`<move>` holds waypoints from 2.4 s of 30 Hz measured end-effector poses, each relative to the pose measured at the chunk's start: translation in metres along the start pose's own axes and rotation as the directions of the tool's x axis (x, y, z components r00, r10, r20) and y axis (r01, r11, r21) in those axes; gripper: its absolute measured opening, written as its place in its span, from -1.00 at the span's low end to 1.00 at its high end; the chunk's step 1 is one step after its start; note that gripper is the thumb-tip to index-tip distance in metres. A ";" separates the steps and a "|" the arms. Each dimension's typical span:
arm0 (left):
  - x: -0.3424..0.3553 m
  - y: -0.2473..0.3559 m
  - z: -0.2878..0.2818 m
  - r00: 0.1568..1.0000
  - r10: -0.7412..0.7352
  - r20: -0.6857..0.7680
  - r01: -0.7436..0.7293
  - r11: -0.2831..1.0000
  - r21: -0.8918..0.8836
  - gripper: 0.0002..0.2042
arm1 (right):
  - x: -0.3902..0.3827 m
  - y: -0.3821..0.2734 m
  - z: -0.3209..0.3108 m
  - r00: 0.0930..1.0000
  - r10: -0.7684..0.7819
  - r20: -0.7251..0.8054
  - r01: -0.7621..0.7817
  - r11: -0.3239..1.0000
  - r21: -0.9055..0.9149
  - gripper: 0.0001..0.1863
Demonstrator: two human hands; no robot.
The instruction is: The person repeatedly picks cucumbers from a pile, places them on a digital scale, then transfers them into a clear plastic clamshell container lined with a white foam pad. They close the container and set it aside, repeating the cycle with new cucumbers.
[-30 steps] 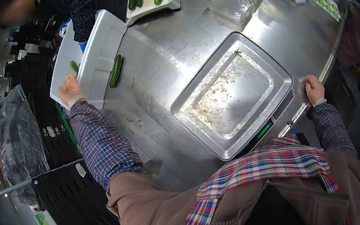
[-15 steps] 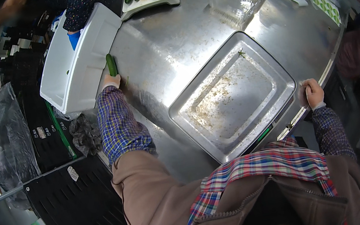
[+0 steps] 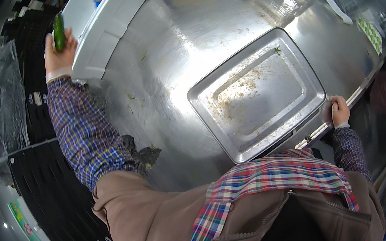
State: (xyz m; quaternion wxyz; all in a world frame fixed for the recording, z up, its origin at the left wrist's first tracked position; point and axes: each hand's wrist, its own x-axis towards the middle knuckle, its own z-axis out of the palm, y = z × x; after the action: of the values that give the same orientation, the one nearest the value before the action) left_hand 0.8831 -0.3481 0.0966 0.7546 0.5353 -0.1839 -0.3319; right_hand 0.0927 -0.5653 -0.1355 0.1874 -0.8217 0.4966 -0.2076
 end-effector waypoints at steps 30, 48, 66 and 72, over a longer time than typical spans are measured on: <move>-0.135 -0.235 -0.050 0.996 -0.090 -0.027 0.005 -0.236 0.972 -0.87 | -0.002 0.008 0.003 0.999 0.040 0.007 -0.039 0.999 -0.019 -0.84; 0.015 -0.267 -0.021 0.976 0.130 0.172 -0.152 -0.152 0.977 -0.76 | -0.002 0.000 0.001 1.000 0.017 -0.024 -0.016 1.000 0.023 -0.84; -0.212 -0.265 -0.066 0.957 0.277 0.089 -0.060 -0.113 0.992 -0.91 | -0.004 0.011 0.003 0.997 -0.069 -0.019 0.069 0.997 0.020 -0.83; -0.322 -0.288 -0.024 0.971 0.177 0.159 -0.162 0.003 0.987 -0.85 | 0.014 0.016 0.012 0.949 0.313 0.041 -0.314 0.919 0.237 -0.82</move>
State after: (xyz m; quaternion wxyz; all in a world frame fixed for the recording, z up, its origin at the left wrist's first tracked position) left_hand 0.5814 -0.1665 -0.1548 0.2028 0.8838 -0.4214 -0.0141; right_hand 0.0932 -0.5833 -0.1511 0.3170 -0.7030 0.5926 -0.2327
